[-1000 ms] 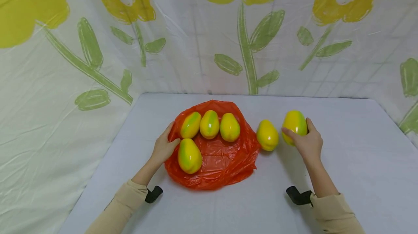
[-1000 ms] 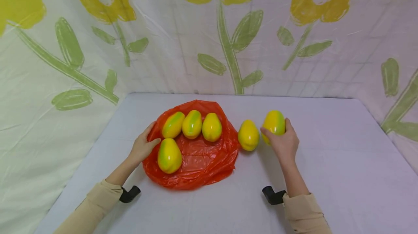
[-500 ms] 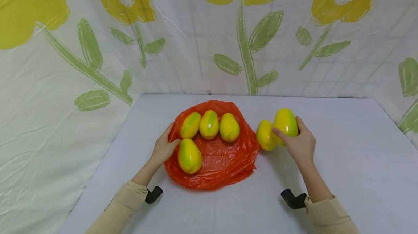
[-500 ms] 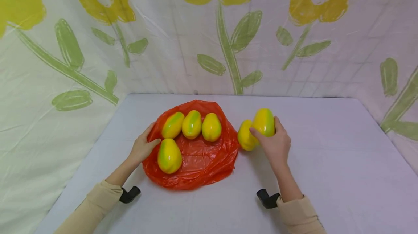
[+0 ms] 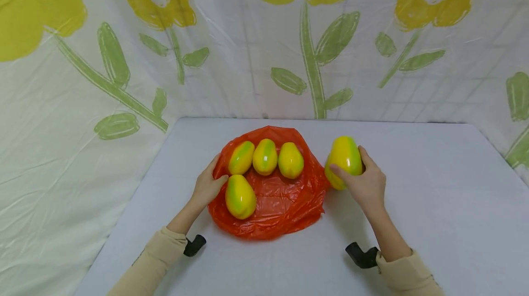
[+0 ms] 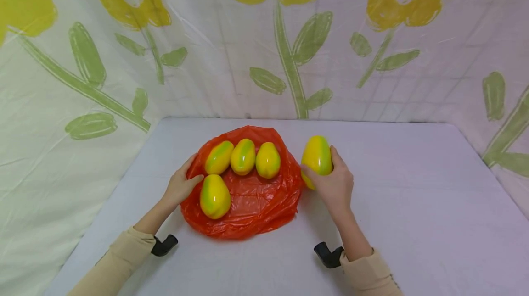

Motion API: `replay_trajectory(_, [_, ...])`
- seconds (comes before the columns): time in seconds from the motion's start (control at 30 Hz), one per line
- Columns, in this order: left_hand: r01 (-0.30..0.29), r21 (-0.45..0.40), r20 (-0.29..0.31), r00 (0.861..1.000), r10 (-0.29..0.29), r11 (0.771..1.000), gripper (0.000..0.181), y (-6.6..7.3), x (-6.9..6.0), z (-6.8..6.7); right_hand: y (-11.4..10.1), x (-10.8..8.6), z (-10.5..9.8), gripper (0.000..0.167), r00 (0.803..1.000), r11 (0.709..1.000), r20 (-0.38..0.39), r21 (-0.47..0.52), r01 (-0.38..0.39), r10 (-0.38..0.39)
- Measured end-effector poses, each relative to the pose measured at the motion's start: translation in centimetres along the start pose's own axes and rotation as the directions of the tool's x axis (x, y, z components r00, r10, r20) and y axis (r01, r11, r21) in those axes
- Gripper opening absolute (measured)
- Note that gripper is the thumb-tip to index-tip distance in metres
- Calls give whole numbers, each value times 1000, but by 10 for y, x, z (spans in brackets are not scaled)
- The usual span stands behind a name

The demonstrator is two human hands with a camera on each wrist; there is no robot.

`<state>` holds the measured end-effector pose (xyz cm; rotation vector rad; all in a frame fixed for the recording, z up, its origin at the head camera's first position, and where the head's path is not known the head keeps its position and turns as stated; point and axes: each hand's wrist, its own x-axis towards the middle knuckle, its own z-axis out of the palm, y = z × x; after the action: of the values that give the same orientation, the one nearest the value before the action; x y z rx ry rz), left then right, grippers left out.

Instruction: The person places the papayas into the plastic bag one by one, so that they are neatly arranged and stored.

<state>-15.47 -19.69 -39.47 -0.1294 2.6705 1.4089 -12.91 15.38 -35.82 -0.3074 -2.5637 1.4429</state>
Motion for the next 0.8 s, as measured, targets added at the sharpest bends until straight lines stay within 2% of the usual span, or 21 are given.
replay_trajectory(0.27, [-3, 8, 1, 1000, 2, 1000, 68, 1, 1, 0, -7, -12, 12, 87, 998, 999, 54, 25, 23, -24])
replay_trajectory(0.8, [-1, 10, 0, 1000, 1, 1000, 68, 0, 1, 0, -13, -26, 31, 88, 993, 999, 112, 29, 41, -44])
